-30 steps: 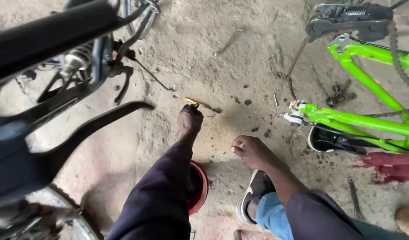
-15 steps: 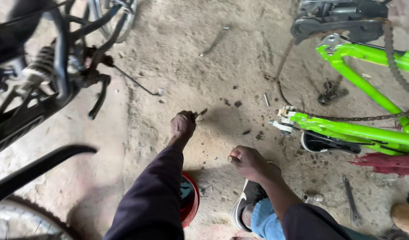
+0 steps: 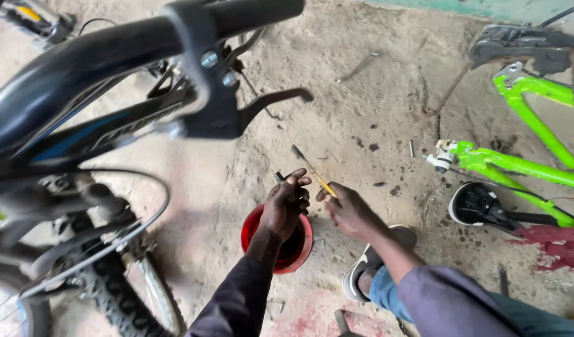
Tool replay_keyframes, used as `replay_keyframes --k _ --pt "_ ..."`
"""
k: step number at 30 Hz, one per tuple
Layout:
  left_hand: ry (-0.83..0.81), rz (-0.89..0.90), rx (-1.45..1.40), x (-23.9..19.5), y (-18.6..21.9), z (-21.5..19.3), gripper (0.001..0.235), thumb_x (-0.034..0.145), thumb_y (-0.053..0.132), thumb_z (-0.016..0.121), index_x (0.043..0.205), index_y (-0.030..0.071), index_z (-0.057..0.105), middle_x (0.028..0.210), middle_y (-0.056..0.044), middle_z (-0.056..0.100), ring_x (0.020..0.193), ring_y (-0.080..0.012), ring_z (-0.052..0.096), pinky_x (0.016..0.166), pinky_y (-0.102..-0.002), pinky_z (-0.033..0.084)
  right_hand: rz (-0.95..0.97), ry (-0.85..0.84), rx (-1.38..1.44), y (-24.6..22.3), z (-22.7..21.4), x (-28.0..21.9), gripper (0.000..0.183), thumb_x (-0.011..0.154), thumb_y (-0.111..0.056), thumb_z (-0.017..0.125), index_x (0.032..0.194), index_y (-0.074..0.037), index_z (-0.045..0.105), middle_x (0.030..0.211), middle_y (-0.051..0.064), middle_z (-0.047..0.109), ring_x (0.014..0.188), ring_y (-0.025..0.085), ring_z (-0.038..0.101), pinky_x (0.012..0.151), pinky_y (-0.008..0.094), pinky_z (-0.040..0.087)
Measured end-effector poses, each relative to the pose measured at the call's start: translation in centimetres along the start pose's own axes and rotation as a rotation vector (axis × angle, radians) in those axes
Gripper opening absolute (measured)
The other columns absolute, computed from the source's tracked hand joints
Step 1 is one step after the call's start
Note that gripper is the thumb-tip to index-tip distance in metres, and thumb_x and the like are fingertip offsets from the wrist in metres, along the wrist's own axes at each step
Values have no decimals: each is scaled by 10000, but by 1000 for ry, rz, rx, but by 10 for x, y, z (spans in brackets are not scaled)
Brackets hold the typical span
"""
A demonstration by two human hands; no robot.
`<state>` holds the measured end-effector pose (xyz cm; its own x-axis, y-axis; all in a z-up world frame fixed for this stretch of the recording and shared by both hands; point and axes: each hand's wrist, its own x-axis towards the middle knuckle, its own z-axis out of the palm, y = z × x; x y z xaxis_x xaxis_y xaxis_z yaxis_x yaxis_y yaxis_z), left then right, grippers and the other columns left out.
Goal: The person cleans a bicycle headset bearing with a rag and then inserts it into the frame's head tube. They then use a toothbrush to scrub a bicycle stem in a red cup filled with dark liquid.
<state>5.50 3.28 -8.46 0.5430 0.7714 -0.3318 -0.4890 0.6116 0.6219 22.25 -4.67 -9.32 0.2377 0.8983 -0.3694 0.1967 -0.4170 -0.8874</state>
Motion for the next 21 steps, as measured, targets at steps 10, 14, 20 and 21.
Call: replay_keyframes --k 10,14,20,21 --pt "191 148 194 -41 11 -94 268 851 271 813 927 114 610 579 -64 594 485 -214 584 467 -301 420 -27 -168 -694 -16 -22 -39 239 1004 -264 535 1013 -74 680 798 250 728 779 445 724 696 521 538" --pt "575 215 1281 -10 2 -184 366 710 433 914 912 203 714 778 -33 715 787 -238 727 668 -321 543 -82 -218 -780 13 -13 -27 223 970 -237 512 923 -94 676 761 221 712 772 450 707 669 519 549" --pt "657 854 1927 24 -88 -276 193 896 466 592 787 307 583 594 66 469 456 -174 545 405 -314 396 -50 -255 -834 -49 -5 -62 181 968 -188 564 1054 -164 721 950 212 780 949 428 753 810 525 583" --pt "700 875 1876 29 -97 -274 172 881 423 592 765 297 579 565 50 459 438 -205 551 386 -335 412 -46 -266 -843 -61 -6 -69 183 962 -176 579 1087 -170 713 985 219 779 988 436 746 840 534 581"
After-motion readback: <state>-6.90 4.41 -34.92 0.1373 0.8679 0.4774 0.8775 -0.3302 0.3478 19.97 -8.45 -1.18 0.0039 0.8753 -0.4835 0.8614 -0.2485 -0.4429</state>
